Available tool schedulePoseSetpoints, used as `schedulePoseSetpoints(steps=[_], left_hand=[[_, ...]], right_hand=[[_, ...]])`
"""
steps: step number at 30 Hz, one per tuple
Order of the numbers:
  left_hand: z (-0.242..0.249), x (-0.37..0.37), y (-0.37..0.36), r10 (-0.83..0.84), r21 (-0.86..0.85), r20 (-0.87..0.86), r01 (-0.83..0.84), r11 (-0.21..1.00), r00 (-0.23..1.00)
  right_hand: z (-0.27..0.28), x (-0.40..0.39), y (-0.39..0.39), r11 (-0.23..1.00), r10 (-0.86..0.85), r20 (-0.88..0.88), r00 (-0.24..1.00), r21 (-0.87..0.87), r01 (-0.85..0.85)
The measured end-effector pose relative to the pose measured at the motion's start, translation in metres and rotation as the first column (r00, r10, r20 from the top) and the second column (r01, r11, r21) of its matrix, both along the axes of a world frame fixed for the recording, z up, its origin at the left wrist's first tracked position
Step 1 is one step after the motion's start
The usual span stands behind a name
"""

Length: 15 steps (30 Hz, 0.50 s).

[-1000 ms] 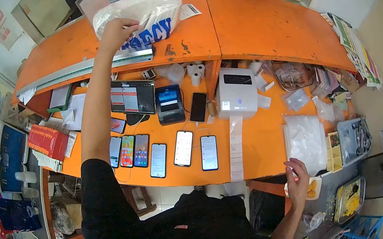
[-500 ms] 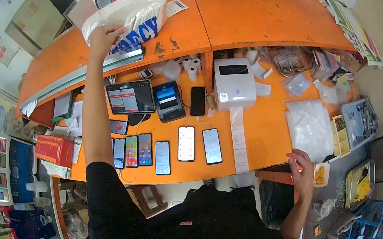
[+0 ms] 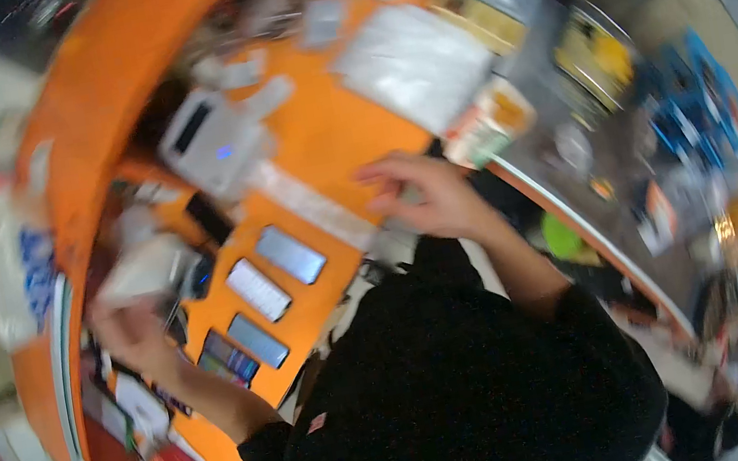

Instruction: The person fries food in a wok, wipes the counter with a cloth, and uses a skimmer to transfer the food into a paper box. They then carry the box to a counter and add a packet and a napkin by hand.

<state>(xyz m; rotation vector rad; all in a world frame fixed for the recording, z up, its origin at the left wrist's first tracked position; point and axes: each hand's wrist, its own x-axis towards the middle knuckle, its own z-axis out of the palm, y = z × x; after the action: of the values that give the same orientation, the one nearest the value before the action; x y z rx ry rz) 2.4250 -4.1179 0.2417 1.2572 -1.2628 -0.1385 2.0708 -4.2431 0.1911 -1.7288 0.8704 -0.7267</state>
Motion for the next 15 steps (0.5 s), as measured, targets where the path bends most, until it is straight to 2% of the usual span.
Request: schedulePoseSetpoints(steps=[1,2,3,4,5,6,7,8,10,12,14,15], left_hand=[[-0.019,-0.035,-0.024,-0.178,0.266,0.237,0.112,0.957,0.955],[-0.036,-0.082,-0.045,-0.268,0.388,0.289,0.144,0.910,0.919],[-0.062,-0.117,-0.060,-0.422,0.504,0.014,0.358,0.786,0.906],[-0.066,-0.155,-0.074,-0.537,0.552,-0.138,0.515,0.656,0.832],[-0.076,-0.183,-0.087,-0.626,0.565,-0.242,0.632,0.531,0.741],[-0.089,-0.208,-0.098,-0.688,0.560,-0.342,0.727,0.398,0.640],[-0.099,-0.232,-0.107,-0.699,0.545,-0.378,0.756,0.363,0.608],[-0.108,-0.256,-0.115,-0.704,0.529,-0.412,0.781,0.331,0.578],[-0.125,-0.291,-0.133,-0.677,0.510,-0.469,0.800,0.317,0.567],[-0.147,-0.319,-0.156,-0.621,0.505,-0.508,0.790,0.347,0.598],[-0.176,-0.340,-0.177,-0.537,0.547,-0.472,0.710,0.444,0.700],[-0.194,-0.349,-0.188,-0.476,0.570,-0.476,0.671,0.474,0.740]], right_hand=[[0.005,-0.002,0.008,1.000,0.019,0.023,1.000,-0.020,-0.018],[0.007,-0.009,0.012,0.998,0.057,0.052,0.997,-0.044,-0.054],[0.005,-0.017,0.015,0.998,0.057,0.018,0.998,-0.037,-0.056],[-0.001,-0.029,0.019,0.997,0.065,-0.011,0.998,-0.030,-0.065],[-0.009,-0.044,0.023,1.000,0.008,0.003,1.000,0.003,-0.008],[-0.018,-0.064,0.022,0.996,-0.051,-0.070,0.996,0.067,0.055],[-0.028,-0.089,0.020,0.985,-0.096,-0.145,0.985,0.129,0.115],[-0.037,-0.114,0.018,0.967,-0.130,-0.222,0.966,0.185,0.173],[-0.049,-0.157,0.015,0.923,-0.361,-0.304,0.882,0.021,0.385],[-0.050,-0.201,0.002,0.689,-0.625,-0.405,0.667,0.114,0.715],[-0.055,-0.241,-0.023,0.501,-0.858,-0.179,0.481,-0.095,0.860],[-0.059,-0.254,-0.039,0.543,-0.838,-0.151,0.525,-0.131,0.829]])
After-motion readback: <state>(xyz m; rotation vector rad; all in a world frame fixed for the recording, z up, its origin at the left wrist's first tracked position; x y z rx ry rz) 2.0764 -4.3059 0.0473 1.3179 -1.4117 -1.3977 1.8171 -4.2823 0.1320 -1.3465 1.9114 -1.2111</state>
